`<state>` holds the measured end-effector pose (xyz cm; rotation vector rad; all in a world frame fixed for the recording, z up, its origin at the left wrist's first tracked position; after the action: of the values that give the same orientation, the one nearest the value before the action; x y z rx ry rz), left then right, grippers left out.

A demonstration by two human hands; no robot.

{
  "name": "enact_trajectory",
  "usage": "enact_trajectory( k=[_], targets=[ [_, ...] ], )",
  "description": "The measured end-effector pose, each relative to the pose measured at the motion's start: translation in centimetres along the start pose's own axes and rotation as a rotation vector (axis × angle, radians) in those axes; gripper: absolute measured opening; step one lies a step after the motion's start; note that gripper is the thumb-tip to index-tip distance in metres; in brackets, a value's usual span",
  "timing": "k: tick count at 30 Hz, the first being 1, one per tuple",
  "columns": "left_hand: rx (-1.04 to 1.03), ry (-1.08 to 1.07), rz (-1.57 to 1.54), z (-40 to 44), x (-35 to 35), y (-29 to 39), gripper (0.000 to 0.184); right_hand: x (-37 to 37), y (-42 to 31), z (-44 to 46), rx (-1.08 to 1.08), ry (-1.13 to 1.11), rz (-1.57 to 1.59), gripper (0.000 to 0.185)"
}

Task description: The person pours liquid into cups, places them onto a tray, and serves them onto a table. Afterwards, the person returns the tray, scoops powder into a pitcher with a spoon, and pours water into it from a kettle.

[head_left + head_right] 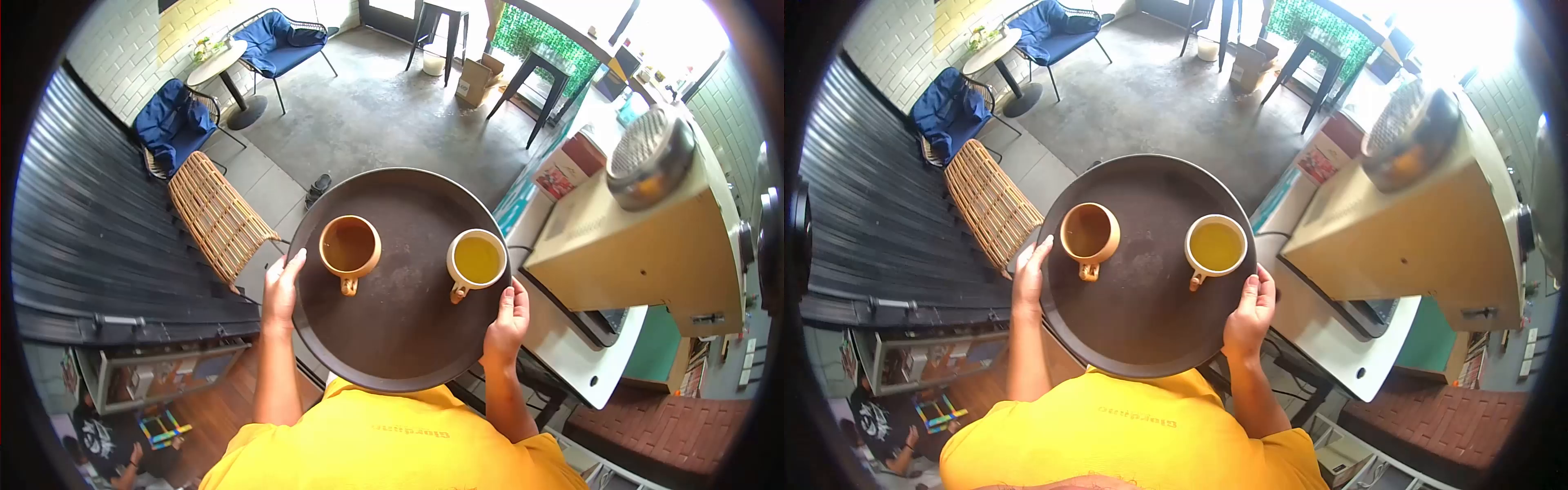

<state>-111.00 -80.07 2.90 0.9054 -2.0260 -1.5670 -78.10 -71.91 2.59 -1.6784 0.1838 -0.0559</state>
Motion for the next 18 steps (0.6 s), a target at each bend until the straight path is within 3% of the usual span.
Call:
enact_trajectory(
  k=[5,10,18],
  targets=[
    [0.129,-0.041,-0.281,8.9,3.1,1.4,0.035,-8.9,0.8,2.9,-0.036,0.055,0.015,0.026],
    [0.489,-0.295,-0.750,15.3,3.6,4.1,0.030,-15.3,0.2,5.6,-0.032,0.048,0.020,0.026],
    [0.644,-0.439,-0.826,23.5,1.8,5.7,0.034,-21.1,0.0,12.7,0.059,0.054,-0.060,0.025]
  ],
)
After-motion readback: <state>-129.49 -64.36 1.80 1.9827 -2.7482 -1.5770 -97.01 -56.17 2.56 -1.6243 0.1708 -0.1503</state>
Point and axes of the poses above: each hand's wrist, its own z-axis towards the middle knuckle, its own x-axis out of the back of the hand, y = z × x, the point moved 2 cm from there along z, towards the middle knuckle, and after that the axes turned 7 degrees about -z, right-handed, at the moved point
